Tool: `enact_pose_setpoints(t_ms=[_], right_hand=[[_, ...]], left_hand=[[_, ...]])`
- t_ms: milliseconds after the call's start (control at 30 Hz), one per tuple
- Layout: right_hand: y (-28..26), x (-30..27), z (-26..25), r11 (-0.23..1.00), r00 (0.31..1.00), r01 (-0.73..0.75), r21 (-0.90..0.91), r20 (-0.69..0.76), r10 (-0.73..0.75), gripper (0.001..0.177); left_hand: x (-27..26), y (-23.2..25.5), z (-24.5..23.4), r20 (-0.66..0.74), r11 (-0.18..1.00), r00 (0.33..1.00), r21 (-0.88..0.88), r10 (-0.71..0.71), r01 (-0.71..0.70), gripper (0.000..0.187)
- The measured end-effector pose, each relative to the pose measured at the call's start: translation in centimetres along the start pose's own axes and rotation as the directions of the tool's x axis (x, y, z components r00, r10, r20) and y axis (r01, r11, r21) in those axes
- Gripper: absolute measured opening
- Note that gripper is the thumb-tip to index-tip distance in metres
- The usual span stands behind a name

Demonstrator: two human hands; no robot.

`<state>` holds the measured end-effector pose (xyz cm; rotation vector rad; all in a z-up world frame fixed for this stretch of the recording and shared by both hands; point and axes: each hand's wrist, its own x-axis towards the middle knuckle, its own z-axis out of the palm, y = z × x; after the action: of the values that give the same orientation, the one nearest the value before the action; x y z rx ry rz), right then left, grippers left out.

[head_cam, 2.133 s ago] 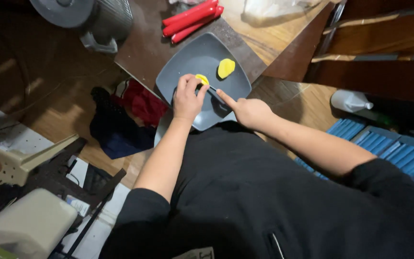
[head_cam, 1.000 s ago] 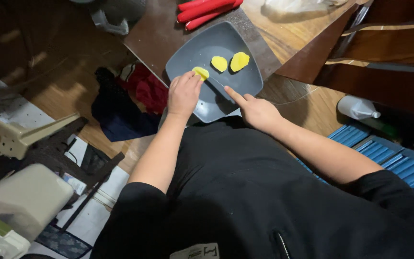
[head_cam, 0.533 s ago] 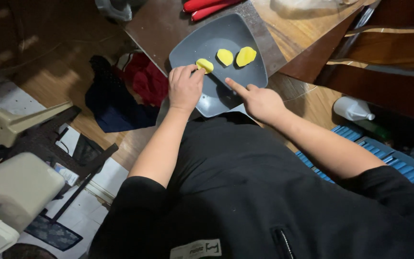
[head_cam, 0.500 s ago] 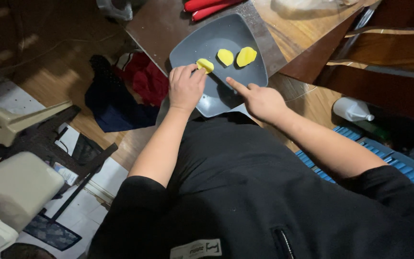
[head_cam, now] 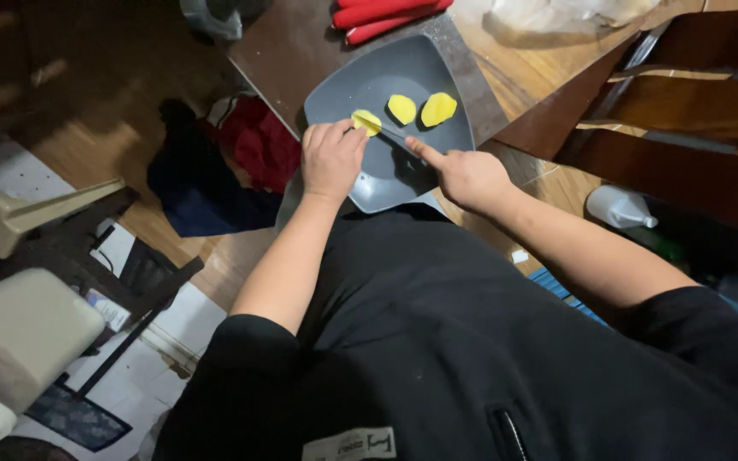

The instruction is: The person takes a potato from a basket and places it on a plate to cut it into small pieces with a knife. They then repeat the process, cutting a second potato into small pieces on the same plate.

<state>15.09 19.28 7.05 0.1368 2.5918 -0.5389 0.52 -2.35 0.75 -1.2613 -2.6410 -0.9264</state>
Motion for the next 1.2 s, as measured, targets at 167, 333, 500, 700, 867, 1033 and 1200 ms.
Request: enact_pose_setpoints(t_ms=[167, 333, 500, 700, 867, 1033, 1200], right_hand=[[-0.2, 0.4, 0.1, 1.000, 1.000, 0.004, 0.020, -0.004, -0.003, 0.075], [-0.8, 0.0, 0.1, 1.000, 0.999, 0.014, -0.014, -0.031, -0.014, 0.075], [-1.0, -1.2, -0.7, 1.000, 1.000, -0.004, -0.030, -0.018, 0.003, 0.077], [-0.7, -3.2, -1.2, 0.995, 0.989, -0.096, -0.005, 0.110, 0.096, 0.073], [-0.9, -4.3, -1.8, 0.993, 0.988, -0.113, -0.025, 0.105, 0.115, 0.072], [-0.8, -5.0, -3.5, 0.991, 0.980, -0.131, 0.013, 0.151, 0.128, 0.066], [-1.2, -5.1, -2.9, 0.997, 0.999, -0.032, 0.071, -0.005, 0.033, 0.066]], left_hand=[[-0.1, -0.4, 0.0, 0.003, 0.999, 0.999, -0.008, 0.035, -0.035, 0.014], [-0.2, -0.3, -0.1, -0.002, 0.999, 0.999, -0.011, 0.039, -0.039, 0.013], [0.0, 0.4, 0.2, 0.007, 1.000, 1.000, -0.019, 0.023, -0.023, 0.013], [-0.1, 0.5, 0.2, 0.016, 1.000, 1.000, -0.021, 0.012, -0.012, 0.013], [-0.3, 0.3, 0.5, 0.009, 1.000, 1.000, -0.016, 0.016, -0.016, 0.011], [-0.2, 0.1, 0.6, 0.018, 0.999, 0.999, -0.031, 0.026, -0.026, 0.012], [-0.3, 0.2, 0.8, -0.014, 0.999, 0.999, -0.017, 0.044, -0.044, 0.013]])
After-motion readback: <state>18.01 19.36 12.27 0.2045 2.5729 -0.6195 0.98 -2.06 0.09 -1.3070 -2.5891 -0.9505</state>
